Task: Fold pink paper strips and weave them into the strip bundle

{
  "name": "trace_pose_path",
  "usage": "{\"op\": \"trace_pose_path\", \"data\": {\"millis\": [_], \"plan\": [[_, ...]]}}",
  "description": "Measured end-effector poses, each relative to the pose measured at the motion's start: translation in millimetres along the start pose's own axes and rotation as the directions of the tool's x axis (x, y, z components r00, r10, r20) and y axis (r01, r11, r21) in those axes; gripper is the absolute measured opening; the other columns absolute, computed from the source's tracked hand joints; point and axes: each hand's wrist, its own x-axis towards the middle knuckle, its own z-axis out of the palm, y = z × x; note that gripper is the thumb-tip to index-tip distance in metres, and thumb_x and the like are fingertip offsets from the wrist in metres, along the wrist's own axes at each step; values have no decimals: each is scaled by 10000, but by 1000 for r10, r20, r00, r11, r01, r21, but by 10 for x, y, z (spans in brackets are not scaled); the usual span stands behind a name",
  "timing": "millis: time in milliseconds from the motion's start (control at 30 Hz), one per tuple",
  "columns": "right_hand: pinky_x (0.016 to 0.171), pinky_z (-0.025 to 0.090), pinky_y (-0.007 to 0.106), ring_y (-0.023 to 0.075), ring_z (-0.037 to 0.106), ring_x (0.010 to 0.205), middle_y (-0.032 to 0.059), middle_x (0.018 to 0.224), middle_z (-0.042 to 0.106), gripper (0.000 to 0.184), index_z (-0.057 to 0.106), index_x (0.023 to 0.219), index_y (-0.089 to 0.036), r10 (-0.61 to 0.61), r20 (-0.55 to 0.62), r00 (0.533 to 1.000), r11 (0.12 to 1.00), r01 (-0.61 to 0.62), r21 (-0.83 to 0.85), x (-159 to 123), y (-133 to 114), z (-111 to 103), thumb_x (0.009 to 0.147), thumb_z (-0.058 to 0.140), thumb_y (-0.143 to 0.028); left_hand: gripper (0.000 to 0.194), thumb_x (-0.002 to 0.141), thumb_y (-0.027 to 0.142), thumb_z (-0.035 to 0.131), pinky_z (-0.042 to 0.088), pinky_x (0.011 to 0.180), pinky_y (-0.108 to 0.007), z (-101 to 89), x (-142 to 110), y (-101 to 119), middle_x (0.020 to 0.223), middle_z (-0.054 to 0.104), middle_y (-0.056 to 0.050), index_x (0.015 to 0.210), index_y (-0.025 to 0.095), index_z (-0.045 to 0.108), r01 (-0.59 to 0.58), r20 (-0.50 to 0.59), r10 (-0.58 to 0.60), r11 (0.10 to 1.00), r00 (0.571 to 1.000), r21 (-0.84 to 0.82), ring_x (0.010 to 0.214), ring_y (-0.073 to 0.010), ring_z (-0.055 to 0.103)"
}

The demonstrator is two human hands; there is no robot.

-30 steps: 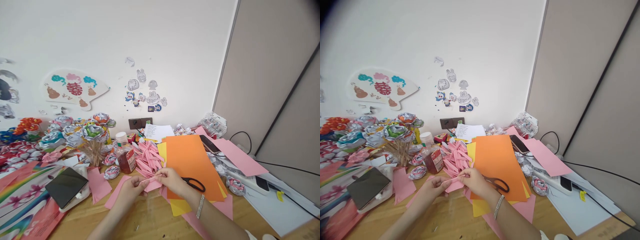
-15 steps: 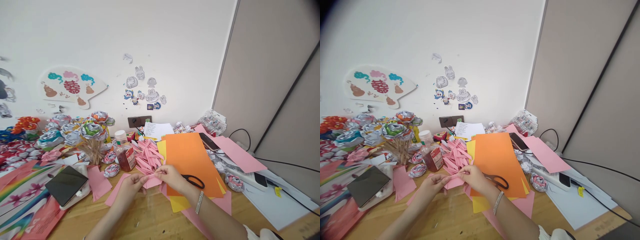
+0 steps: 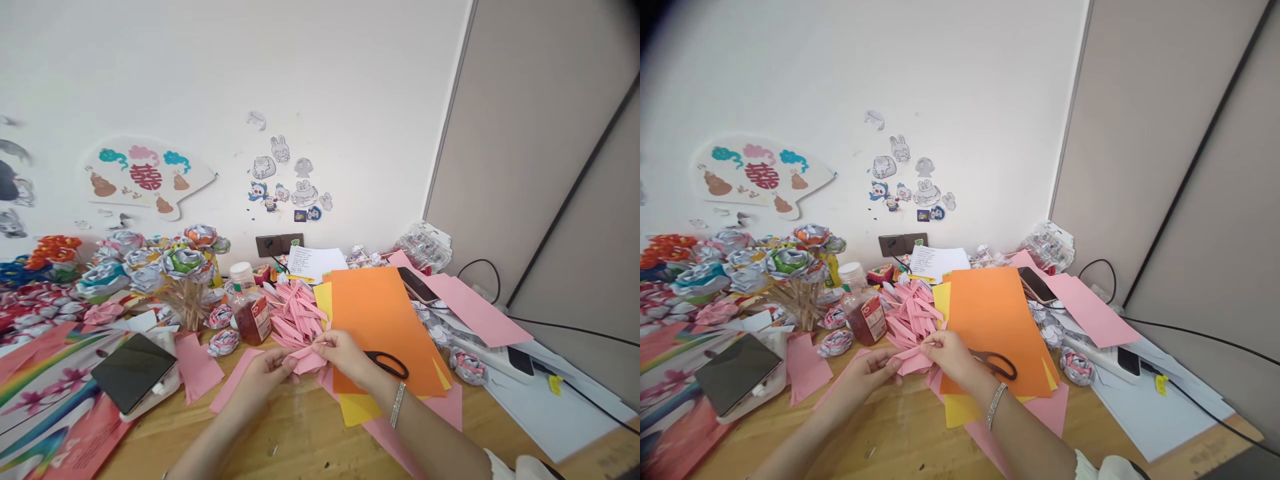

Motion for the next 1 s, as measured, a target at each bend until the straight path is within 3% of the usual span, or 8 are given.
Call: {"op": "trace_pose_path", "data": {"millis": [200,433,533,633,767,1000], "plan": [[525,377,214,114,497,593,15,675,542,289,600,786,-128,-29,4,1000,999,30,-40,19,49,-5,700,567,-402,269,607,418,599,441,532,-236,21,1,-4,452,596,27,580,151,608,0,-68,2,999,998,40,476,-128,542],[529,350,203,103,469,580,0,642,541,207,608,758,-125,-67,-29,997,990,63,-123,18,-27,16,698,560,-317,322,559,450,645,414,490,-223,-18,26,-70,493,629,0,546,141,556,155,33,-152,969,988,-190,439,-115,548],[523,341,202,104,462,573,-2,626,538,179,609,737,-127,-70,-57,996,982,59,-182,4,-62,29,700,546,-290,328,558,464,634,437,518,-252,-25,39,-77,459,602,6,596,143,576,149,9,-149,982,989,-115,467,-144,568],[531,343,202,109,464,584,-2,631,544,182,609,732,-134,-80,-50,996,970,66,-234,-25,-99,42,708,535,-299,328,589,445,613,446,532,-261,-3,31,-52,523,602,8,712,141,621,52,-67,-51,998,996,22,512,-155,573],[573,363,208,119,484,629,7,681,570,183,613,737,-138,-99,-20,995,961,91,-263,-57,-152,50,711,534,-302,308,622,443,583,433,503,-240,18,21,-52,520,575,22,635,138,624,-34,-108,53,985,993,172,496,-140,546],[552,359,206,113,478,611,10,678,565,176,620,756,-133,-90,7,996,967,89,-237,-48,-168,34,705,539,-282,316,559,453,633,460,513,-244,5,43,-89,487,527,54,527,148,556,26,-101,-18,996,995,83,474,-132,556]]}}
